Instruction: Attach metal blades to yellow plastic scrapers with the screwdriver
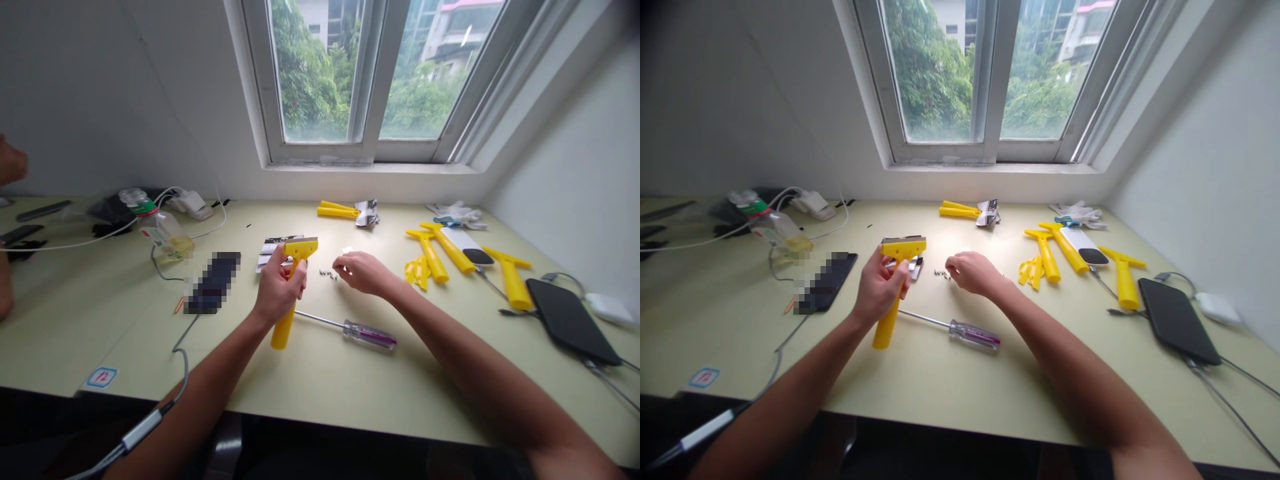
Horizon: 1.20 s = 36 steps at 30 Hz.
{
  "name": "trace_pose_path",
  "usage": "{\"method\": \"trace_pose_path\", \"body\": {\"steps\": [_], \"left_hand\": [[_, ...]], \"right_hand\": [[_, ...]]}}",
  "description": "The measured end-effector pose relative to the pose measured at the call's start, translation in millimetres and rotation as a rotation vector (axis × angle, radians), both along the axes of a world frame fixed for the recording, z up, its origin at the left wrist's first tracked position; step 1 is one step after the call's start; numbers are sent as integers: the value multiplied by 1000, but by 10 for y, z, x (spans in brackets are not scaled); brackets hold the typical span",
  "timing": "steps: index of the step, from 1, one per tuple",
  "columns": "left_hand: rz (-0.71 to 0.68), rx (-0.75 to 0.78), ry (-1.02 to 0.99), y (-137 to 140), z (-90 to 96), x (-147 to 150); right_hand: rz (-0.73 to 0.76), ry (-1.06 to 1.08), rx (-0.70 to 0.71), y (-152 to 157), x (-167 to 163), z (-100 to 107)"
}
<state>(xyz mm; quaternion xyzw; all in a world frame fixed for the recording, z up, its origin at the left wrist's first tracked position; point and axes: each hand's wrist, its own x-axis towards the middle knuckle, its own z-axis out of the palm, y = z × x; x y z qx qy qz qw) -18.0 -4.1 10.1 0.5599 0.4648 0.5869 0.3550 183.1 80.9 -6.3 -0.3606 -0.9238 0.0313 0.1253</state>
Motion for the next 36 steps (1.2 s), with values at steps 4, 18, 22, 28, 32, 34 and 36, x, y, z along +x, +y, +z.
{"method": "trace_pose_path", "body": {"steps": [4,18,22,28,32,34,36], "left_hand": [[-112,-45,-157,-11,40,42],[-330,-91,-260,-76,17,114],[-314,-72,-252,-70,8,110],[-294,-111,-262,-89,15,103],[-304,-145,-255,-100,27,97],[-312,-148,-253,-103,33,94],[-320,-142,-248,-105,38,93]], "right_hand": [[-11,324,-66,-34,79,286],[160,577,-71,-355,-66,549],[141,527,4,-361,-67,564],[129,517,24,-387,-78,576],[124,502,51,-397,-85,564],[118,494,45,-408,-89,569],[94,501,38,-425,-96,583]]}}
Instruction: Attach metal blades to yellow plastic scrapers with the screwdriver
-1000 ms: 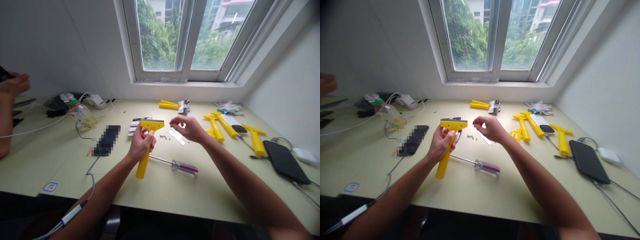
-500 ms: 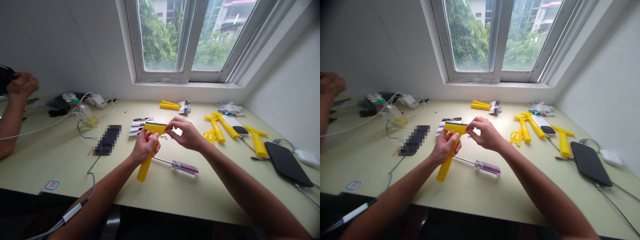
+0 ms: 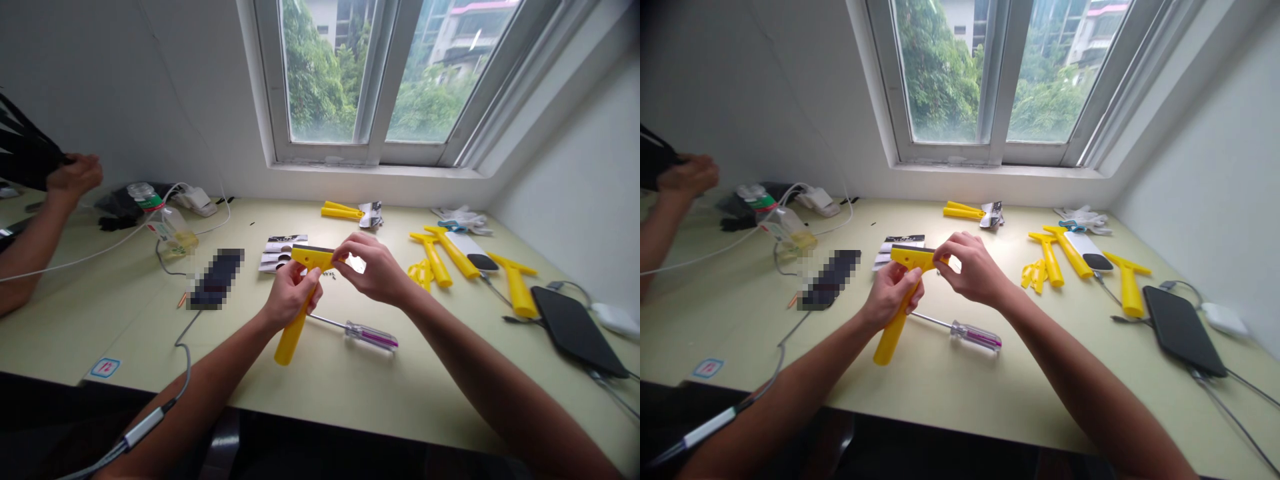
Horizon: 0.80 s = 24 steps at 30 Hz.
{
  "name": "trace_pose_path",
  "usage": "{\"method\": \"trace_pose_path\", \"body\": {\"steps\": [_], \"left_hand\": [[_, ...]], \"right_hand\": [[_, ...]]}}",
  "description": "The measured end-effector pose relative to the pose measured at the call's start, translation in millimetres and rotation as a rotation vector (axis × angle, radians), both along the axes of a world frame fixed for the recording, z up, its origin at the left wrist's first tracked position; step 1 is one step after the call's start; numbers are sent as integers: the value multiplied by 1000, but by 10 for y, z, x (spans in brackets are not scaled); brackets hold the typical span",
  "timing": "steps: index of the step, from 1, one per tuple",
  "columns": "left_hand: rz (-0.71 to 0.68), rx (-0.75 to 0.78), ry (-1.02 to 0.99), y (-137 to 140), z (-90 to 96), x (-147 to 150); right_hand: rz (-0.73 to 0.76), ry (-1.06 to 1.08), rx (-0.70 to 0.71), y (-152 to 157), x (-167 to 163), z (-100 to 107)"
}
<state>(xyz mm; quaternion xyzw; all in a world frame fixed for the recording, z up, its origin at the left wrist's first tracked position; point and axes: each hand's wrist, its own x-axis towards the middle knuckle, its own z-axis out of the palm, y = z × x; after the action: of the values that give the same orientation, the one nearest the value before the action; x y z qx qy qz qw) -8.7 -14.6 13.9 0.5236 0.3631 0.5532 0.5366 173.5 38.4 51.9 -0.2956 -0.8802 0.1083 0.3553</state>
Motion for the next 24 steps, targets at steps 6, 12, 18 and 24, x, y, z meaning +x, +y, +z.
{"method": "trace_pose_path", "body": {"steps": [6,12,18,24], "left_hand": [[-16,18,19,-22,-3,14],[-18,25,7,-16,-32,24],[-21,-2,-24,-13,-39,43],[-33,-17,-70,-16,-74,55]], "right_hand": [[-36,150,-249,4,-23,-16],[206,335,-735,99,-39,-151],[238,398,-813,90,-61,-188],[236,450,-845,84,-97,-203]]}}
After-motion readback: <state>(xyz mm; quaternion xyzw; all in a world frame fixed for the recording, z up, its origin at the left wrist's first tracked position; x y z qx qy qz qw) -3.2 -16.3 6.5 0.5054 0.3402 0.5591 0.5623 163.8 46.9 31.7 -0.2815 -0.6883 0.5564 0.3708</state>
